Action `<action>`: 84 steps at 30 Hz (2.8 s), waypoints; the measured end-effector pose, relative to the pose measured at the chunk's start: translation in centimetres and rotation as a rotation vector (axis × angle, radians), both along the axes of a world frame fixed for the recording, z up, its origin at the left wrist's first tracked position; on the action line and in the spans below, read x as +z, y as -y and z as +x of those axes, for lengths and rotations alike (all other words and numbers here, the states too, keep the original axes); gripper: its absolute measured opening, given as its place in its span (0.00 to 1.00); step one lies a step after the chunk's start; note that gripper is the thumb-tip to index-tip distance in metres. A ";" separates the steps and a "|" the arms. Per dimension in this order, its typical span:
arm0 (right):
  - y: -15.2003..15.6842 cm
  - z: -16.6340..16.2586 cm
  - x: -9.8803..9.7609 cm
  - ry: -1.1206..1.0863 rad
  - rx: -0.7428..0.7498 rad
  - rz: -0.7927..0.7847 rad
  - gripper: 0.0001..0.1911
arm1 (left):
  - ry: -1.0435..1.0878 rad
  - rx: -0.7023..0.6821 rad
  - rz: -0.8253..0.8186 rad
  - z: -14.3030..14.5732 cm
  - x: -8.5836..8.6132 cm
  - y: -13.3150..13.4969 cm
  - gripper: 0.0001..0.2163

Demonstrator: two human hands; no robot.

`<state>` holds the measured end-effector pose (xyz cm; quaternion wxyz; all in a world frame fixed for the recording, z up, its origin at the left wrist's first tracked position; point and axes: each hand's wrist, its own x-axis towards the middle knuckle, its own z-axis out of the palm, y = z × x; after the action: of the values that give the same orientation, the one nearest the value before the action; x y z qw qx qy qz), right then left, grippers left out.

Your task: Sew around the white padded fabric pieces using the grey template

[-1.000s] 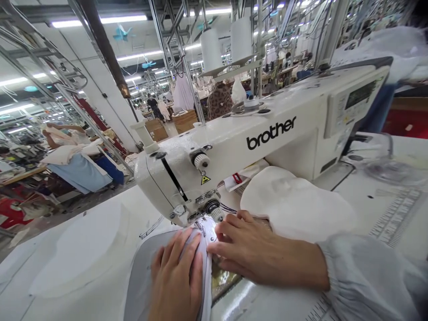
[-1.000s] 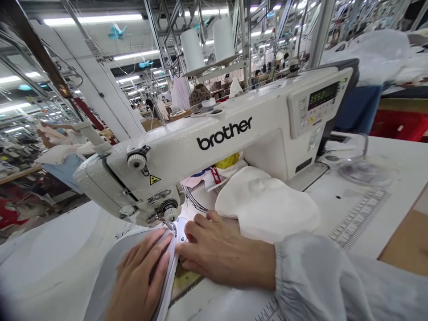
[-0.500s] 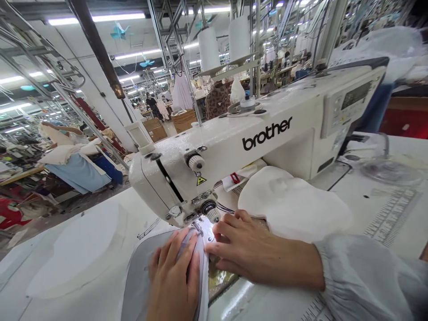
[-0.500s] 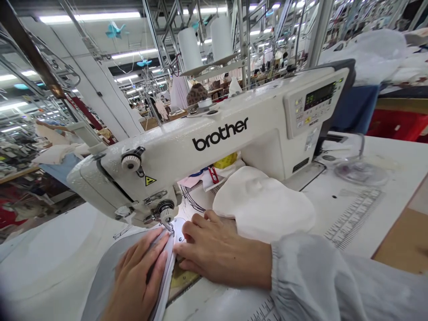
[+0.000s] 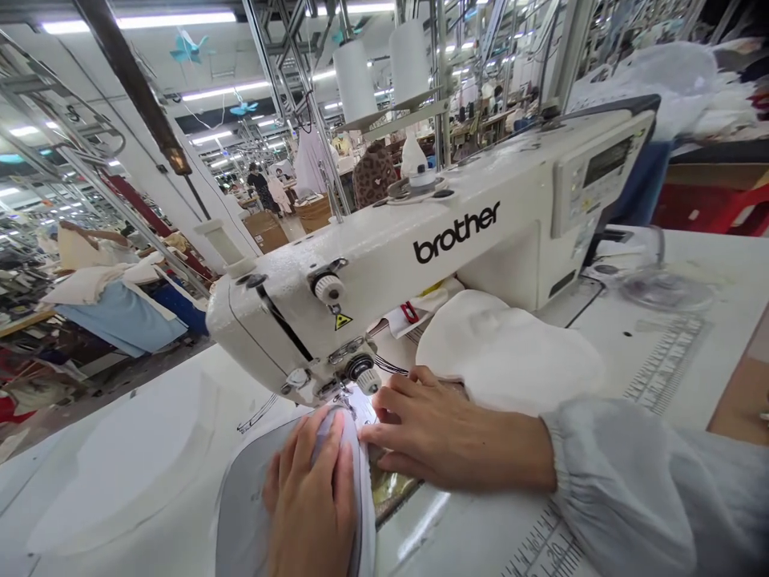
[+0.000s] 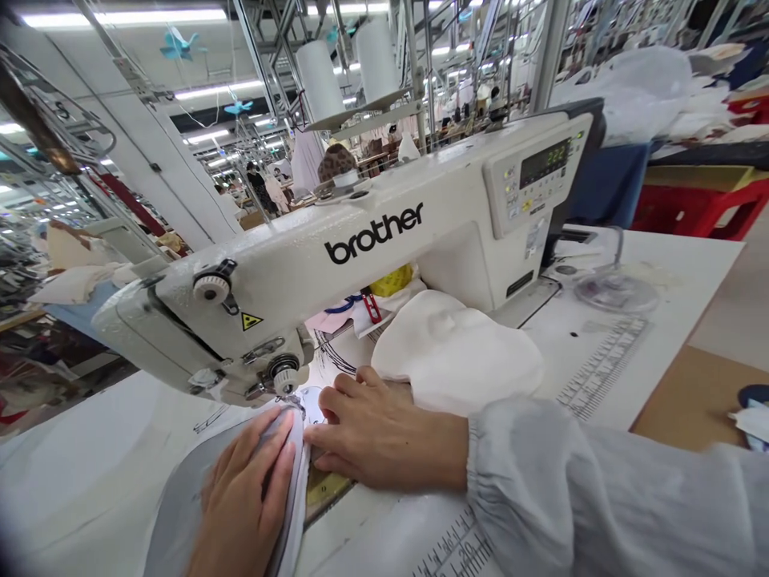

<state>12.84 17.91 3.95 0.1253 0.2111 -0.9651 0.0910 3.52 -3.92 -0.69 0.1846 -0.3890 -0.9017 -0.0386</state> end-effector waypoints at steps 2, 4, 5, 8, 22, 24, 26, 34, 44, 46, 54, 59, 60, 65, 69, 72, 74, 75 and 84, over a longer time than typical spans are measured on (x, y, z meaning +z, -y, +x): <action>0.0 0.0 0.0 -0.018 0.030 0.011 0.09 | -0.005 -0.067 0.000 -0.4 0.5 0.3 0.18; 0.0 0.1 0.1 -0.029 0.053 0.019 0.09 | -0.030 -0.153 -0.006 -0.8 1.1 0.7 0.17; 0.0 0.1 0.1 -0.031 0.054 0.021 0.10 | -0.044 -0.197 -0.009 -1.0 1.5 0.9 0.16; 0.0 0.1 0.2 -0.020 0.046 0.016 0.11 | -0.084 -0.301 -0.004 -1.4 2.1 1.3 0.15; -0.1 0.1 0.2 -0.009 0.018 -0.022 0.09 | -0.015 -0.099 0.024 -0.5 0.6 0.8 0.15; -0.1 0.0 0.2 -0.016 0.006 -0.018 0.09 | -0.026 -0.076 0.023 -0.5 0.3 0.8 0.15; -0.1 0.0 0.1 -0.012 0.000 -0.016 0.09 | -0.034 -0.053 0.033 -0.5 0.0 0.7 0.16; -0.2 0.0 0.0 -0.042 0.008 -0.017 0.11 | 0.033 -0.042 0.002 -1.0 0.0 1.1 0.18; -0.1 0.2 0.1 -0.050 0.016 -0.020 0.11 | -0.138 -0.071 -0.093 -0.3 -0.5 1.1 0.20; -0.1 0.2 0.1 -0.040 0.005 -0.028 0.11 | -0.132 -0.036 -0.090 -0.1 -0.5 0.7 0.20; -0.1 0.1 0.1 -0.012 -0.012 -0.025 0.09 | -0.040 0.154 0.013 2.1 0.6 -1.8 0.21; 0.0 0.2 0.0 -0.039 0.016 -0.021 0.12 | 0.114 0.215 0.044 2.3 1.1 -2.2 0.21; -0.1 0.2 0.0 -0.052 0.023 -0.016 0.12 | 0.173 0.197 0.031 2.0 1.3 -2.0 0.22; -0.3 0.8 -0.1 -0.089 0.149 -0.068 0.13 | 0.392 0.088 -0.036 0.5 3.4 -0.1 0.22; -0.5 1.3 -0.2 -0.108 0.314 -0.185 0.12 | 0.492 0.006 -0.090 0.0 5.2 0.9 0.20; -0.3 1.6 -0.2 -0.095 0.363 -0.215 0.12 | 0.500 -0.022 -0.096 -0.1 5.5 1.4 0.20; -0.1 1.8 -0.2 -0.083 0.384 -0.221 0.12 | 0.478 -0.018 -0.081 0.1 5.2 1.6 0.20; 0.0 1.8 -0.2 -0.081 0.395 -0.224 0.12 | 0.465 -0.020 -0.071 0.1 5.0 1.7 0.21; 0.3 2.7 -0.3 -0.105 0.380 -0.152 0.12 | 0.276 -0.173 0.074 0.6 3.1 2.4 0.16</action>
<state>15.55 17.59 3.69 0.1717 0.3838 -0.8904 0.1742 4.10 -6.31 2.46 0.0692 -0.4491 -0.8797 -0.1404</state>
